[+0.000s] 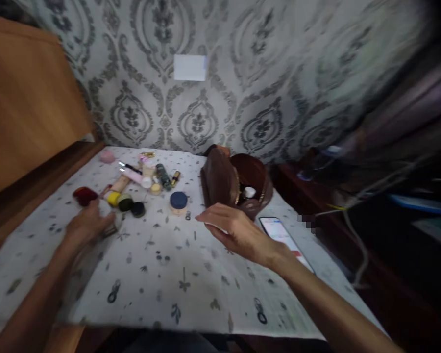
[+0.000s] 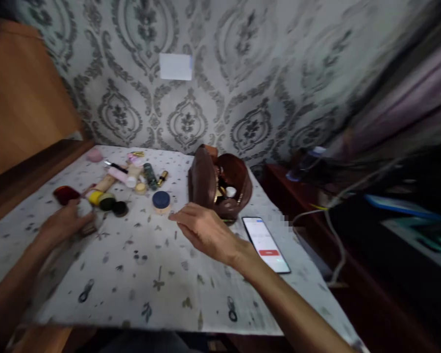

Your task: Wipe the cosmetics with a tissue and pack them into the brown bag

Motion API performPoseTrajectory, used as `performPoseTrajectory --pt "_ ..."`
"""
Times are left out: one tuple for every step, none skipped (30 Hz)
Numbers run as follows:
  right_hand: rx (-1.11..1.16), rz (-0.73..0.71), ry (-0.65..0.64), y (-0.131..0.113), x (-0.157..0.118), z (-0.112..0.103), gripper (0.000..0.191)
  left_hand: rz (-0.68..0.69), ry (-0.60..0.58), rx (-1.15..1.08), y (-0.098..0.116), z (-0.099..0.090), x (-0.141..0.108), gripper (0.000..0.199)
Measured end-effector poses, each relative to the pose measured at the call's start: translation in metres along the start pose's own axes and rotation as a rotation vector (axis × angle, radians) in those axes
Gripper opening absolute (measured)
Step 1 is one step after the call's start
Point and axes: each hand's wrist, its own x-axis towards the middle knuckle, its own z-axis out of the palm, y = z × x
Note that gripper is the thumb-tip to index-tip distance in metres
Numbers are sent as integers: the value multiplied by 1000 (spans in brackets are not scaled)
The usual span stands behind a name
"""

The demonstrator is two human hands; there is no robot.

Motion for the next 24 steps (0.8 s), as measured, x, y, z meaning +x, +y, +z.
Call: performPoseTrajectory --pt "87 16 13 -5 3 21 26 -23 -42 64 6 -5 -7 47" --pt "177 54 24 -10 5 41 26 -43 -70 89 11 -9 -13 51" --pt "279 109 20 -14 9 61 26 -52 -70 89 13 -12 -18 53" --pt "387 170 8 -18 13 79 27 -44 -59 70 13 -13 -22 53" --pt "498 229 -9 -21 17 96 28 -20 -48 37 11 -14 -25 52" --pt "612 283 -28 -25 22 112 30 1 -34 -4 8 -14 -27 52" --pt "731 335 -40 -28 27 127 32 22 -23 -50 4 -13 -29 53" --pt "856 386 -43 -32 33 140 35 31 -11 -98 0 -10 -32 54" --pt "990 444 -37 -36 39 152 39 34 -2 -155 -3 -7 -34 57" --pt "1124 506 -22 -40 44 162 44 36 -1 -225 -3 -2 -38 59" --pt "1243 563 -1 -43 50 170 49 36 -17 -309 -2 3 -43 60" --pt "1341 604 17 -47 54 177 52 36 -44 -404 1 9 -49 61" --pt "1409 622 30 -49 58 181 53 45 -75 -499 5 15 -56 61" --pt "1449 619 35 -52 60 182 52 67 -103 -585 11 20 -64 61" --pt "1468 605 38 -53 62 182 49 102 -121 -658 17 25 -73 61" --pt "1482 587 42 -54 62 181 46 143 -125 -714 23 28 -82 60" --pt "1499 570 48 -55 61 178 43 192 -115 -754 28 30 -90 59" --pt "1524 557 56 -55 59 175 42 243 -95 -778 33 31 -97 55" --pt "1557 548 62 -55 57 172 41 292 -71 -785 37 29 -103 52" --pt "1590 538 61 -54 55 169 41 339 -42 -767 40 27 -107 50" --pt "1613 524 52 -54 53 167 41 384 -8 -719 42 25 -110 49" --pt "1621 506 34 -54 51 165 40 433 27 -647 44 21 -112 48" --pt "1614 488 16 -54 49 163 38 483 53 -564 47 18 -113 46" --pt "1595 470 -4 -53 47 163 36 531 63 -481 49 16 -113 43"
